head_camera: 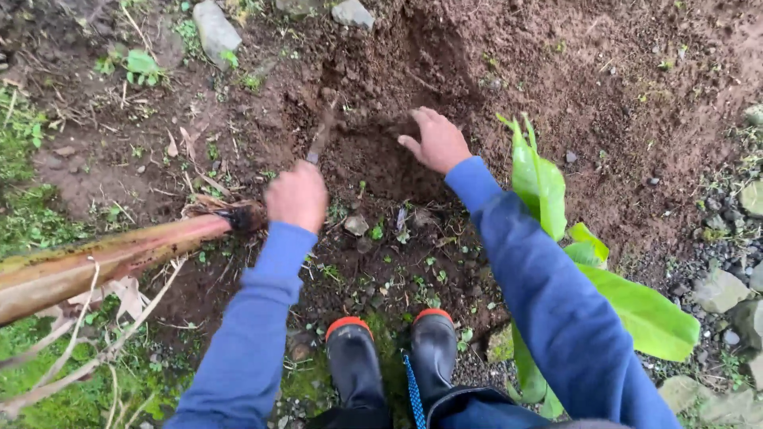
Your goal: The person uses a small hand hoe to loosen soil and remove weeds from a garden bed. They pull weeds by hand and scrape the ground with the tool, working around a small banana plant and a mossy stone.
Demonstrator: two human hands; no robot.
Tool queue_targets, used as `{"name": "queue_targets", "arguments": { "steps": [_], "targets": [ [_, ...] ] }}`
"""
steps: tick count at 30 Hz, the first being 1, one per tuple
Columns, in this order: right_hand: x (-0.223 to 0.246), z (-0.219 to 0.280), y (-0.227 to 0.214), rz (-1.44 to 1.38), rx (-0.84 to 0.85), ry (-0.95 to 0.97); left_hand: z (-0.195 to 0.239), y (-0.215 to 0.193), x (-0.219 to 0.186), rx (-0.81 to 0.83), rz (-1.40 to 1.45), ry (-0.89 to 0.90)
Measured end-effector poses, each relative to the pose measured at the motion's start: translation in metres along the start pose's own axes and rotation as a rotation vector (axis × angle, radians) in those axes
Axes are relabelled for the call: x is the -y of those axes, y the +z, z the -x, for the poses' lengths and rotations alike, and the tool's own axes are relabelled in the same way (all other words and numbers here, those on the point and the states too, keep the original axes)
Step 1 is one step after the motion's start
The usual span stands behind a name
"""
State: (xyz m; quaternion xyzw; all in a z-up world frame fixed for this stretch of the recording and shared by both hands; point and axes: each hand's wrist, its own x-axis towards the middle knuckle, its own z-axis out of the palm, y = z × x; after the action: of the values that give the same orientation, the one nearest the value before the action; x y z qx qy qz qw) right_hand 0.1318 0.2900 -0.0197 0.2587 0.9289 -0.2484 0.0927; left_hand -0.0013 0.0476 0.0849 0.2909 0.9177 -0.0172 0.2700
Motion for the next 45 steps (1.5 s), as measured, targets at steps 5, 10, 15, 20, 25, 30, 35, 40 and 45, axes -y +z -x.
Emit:
{"name": "queue_targets", "arguments": {
  "steps": [5, 10, 15, 20, 25, 30, 35, 40, 45],
  "targets": [
    [0.012, 0.035, 0.003, 0.18, 0.058, 0.028, -0.039, 0.054, 0.037, -0.054, 0.048, -0.039],
    [0.007, 0.039, 0.023, 0.233, 0.02, 0.157, -0.015, 0.07, 0.023, 0.172, 0.011, 0.069],
    [0.024, 0.071, 0.01, 0.115, -0.017, 0.091, 0.006, 0.019, 0.036, 0.058, 0.104, -0.142],
    [0.04, 0.084, 0.006, 0.193, 0.037, 0.176, 0.012, 0.098, 0.041, 0.189, 0.123, -0.13],
    [0.038, 0.091, 0.03, 0.425, 0.163, 0.203, 0.041, 0.054, 0.025, 0.34, 0.409, -0.111],
    [0.01, 0.09, 0.076, 0.057, -0.141, -0.097, 0.028, -0.012, 0.041, 0.002, 0.181, -0.137],
    [0.031, 0.111, 0.051, -0.106, -0.058, -0.028, 0.006, 0.071, 0.068, 0.08, 0.094, -0.134],
    [0.048, 0.125, 0.02, -0.056, -0.082, 0.054, 0.023, 0.019, 0.036, 0.157, 0.153, -0.073],
    [0.025, 0.12, 0.047, 0.157, 0.03, 0.128, -0.066, 0.028, 0.061, -0.128, -0.011, -0.096]
  ]
}}
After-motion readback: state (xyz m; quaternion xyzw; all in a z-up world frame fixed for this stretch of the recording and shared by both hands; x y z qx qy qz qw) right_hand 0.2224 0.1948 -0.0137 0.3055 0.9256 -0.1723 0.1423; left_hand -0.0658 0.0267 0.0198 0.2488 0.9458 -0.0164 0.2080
